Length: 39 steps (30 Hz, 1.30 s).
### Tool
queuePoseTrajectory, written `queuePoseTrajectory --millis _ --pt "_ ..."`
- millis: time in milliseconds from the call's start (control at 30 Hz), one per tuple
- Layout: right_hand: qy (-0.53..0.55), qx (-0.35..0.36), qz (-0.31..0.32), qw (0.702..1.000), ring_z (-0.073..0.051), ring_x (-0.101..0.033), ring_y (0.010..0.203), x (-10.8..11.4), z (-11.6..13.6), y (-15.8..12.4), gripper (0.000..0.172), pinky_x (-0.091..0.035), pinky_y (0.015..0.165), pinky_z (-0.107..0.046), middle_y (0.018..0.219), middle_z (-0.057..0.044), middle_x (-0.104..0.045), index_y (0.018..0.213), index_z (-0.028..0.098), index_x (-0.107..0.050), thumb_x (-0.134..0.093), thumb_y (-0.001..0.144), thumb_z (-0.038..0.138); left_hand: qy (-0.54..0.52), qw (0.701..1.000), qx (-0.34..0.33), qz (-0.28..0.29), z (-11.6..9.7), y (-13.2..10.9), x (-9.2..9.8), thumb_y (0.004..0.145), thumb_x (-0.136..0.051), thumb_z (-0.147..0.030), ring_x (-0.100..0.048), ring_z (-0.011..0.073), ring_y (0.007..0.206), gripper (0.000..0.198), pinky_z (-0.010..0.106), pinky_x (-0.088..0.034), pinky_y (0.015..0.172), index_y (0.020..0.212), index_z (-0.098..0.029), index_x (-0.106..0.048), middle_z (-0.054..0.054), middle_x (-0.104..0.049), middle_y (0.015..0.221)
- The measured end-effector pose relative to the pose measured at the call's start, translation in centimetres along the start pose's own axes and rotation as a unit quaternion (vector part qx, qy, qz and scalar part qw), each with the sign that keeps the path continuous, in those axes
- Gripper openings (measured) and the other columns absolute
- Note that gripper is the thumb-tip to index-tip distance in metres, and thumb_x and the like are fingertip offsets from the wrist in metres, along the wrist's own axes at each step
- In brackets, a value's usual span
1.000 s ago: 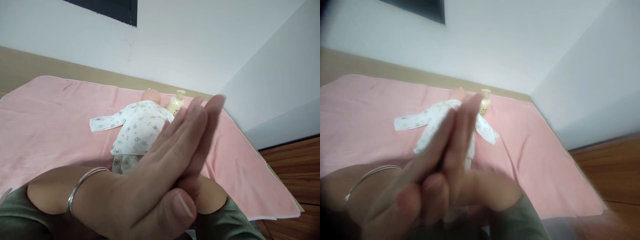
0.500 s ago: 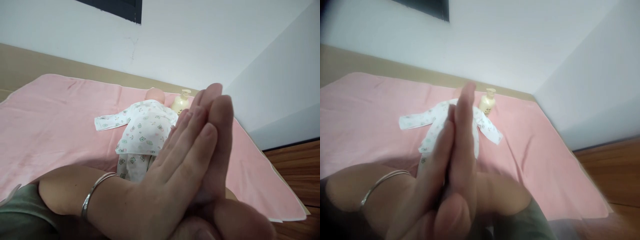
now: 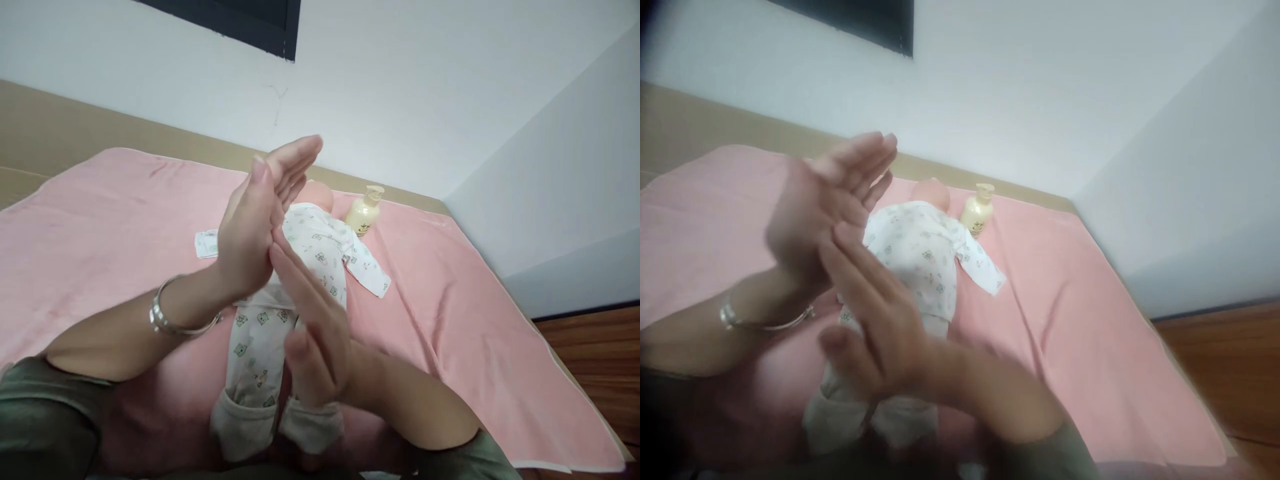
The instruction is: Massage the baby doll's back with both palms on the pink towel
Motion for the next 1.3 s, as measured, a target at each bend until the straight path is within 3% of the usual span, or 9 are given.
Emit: queuePoseTrajectory --millis 133,267,433,567,700,867,1000,1133,1300 --pt "0.035 -0.025 -0.096 0.994 -0.018 -0.045 0.153 3.1 -5.9 0.9 0.052 -0.04 0.131 -0.044 0.158 -0.003 -0.053 0.156 0.025 -0.045 -0.029 0.107 0.035 0.082 0.99 0.032 -0.109 8.0 2.6 3.0 0.106 -0.031 -0.045 -0.055 0.0212 0.144 0.045 0.041 -0.044 0.127 0.128 -0.021 -0.062 0.008 -0.064 0.146" --pt "-0.026 -0.161 -0.065 0.984 -0.021 -0.044 0.154 1.0 -14.5 2.2 0.052 -0.033 0.134 -0.046 0.159 -0.008 -0.051 0.147 0.017 -0.057 -0.034 0.101 0.026 0.195 0.971 0.101 -0.093 15.3 2.7 2.4 0.095 -0.046 -0.026 -0.064 0.025 0.13 0.036 0.044 -0.048 0.121 0.123 -0.016 -0.065 0.011 -0.07 0.135" --pt "-0.075 -0.162 0.045 0.983 -0.023 -0.034 0.159 -1.3 -19.7 2.7 0.055 -0.02 0.138 -0.05 0.163 -0.011 -0.046 0.148 0.011 -0.056 -0.034 0.099 0.023 0.291 0.952 0.065 -0.066 16.6 2.1 2.4 0.088 -0.044 -0.018 -0.061 0.0255 0.132 0.043 0.044 -0.045 0.124 0.125 -0.014 -0.066 0.013 -0.069 0.135" --pt "-0.122 -0.199 0.067 0.97 -0.028 -0.03 0.161 0.1 -22.5 2.1 0.058 -0.02 0.136 -0.055 0.165 -0.013 -0.041 0.154 0.011 -0.049 -0.037 0.103 0.037 0.368 0.926 0.071 -0.039 17.7 2.2 3.2 0.087 -0.046 -0.022 -0.056 0.0278 0.14 0.049 0.048 -0.037 0.13 0.131 -0.012 -0.065 0.013 -0.065 0.142" --pt "-0.217 -0.264 0.034 0.939 -0.035 -0.037 0.156 0.6 -21.5 1.3 0.061 -0.026 0.132 -0.056 0.16 -0.025 -0.044 0.152 -0.003 -0.045 -0.032 0.104 0.032 0.408 0.908 0.09 -0.004 19.4 2.2 3.2 0.092 -0.04 -0.029 -0.043 0.0279 0.153 0.056 0.051 -0.024 0.136 0.14 -0.01 -0.061 0.013 -0.056 0.155" --pt "-0.227 -0.149 0.08 0.959 -0.032 -0.032 0.159 -2.7 -16.8 2.1 0.059 -0.024 0.133 -0.057 0.163 -0.021 -0.042 0.153 0.001 -0.046 -0.032 0.1 0.022 0.437 0.898 0.056 0.01 19.7 2.3 2.9 0.094 -0.032 -0.027 -0.047 0.026 0.149 0.057 0.048 -0.029 0.134 0.139 -0.008 -0.062 0.014 -0.058 0.153" --pt "-0.162 -0.158 0.144 0.963 -0.028 -0.026 0.162 -2.1 -19.7 2.8 0.057 -0.019 0.134 -0.059 0.168 -0.009 -0.038 0.157 0.016 -0.046 -0.03 0.103 0.029 0.447 0.893 0.05 0.017 19.4 2.4 2.6 0.095 -0.031 -0.028 -0.049 0.0272 0.146 0.057 0.049 -0.032 0.132 0.139 -0.008 -0.061 0.015 -0.059 0.151" --pt "-0.195 -0.257 0.089 0.942 -0.034 -0.029 0.16 0.4 -22.5 2.5 0.062 -0.021 0.133 -0.058 0.168 -0.018 -0.034 0.159 0.007 -0.039 -0.031 0.105 0.036 0.437 0.897 0.066 0.008 19.4 2.4 2.8 0.094 -0.035 -0.031 -0.048 0.0274 0.146 0.056 0.05 -0.029 0.133 0.138 -0.01 -0.062 0.013 -0.06 0.15" --pt "-0.262 -0.218 0.064 0.938 -0.039 -0.031 0.158 -2.3 -17.1 1.8 0.059 -0.025 0.13 -0.061 0.164 -0.023 -0.04 0.154 0.001 -0.046 -0.035 0.099 0.021 0.415 0.909 0.05 -0.01 19.4 2.2 3.2 0.093 -0.037 -0.031 -0.052 0.025 0.142 0.052 0.047 -0.033 0.131 0.132 -0.012 -0.066 0.012 -0.064 0.146"
Point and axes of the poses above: each hand's wrist, its own y-axis towards the middle knuckle, its own x-axis out of the back of the hand, z = x × y, the point moved 10 cm from there along y, towards the middle knuckle
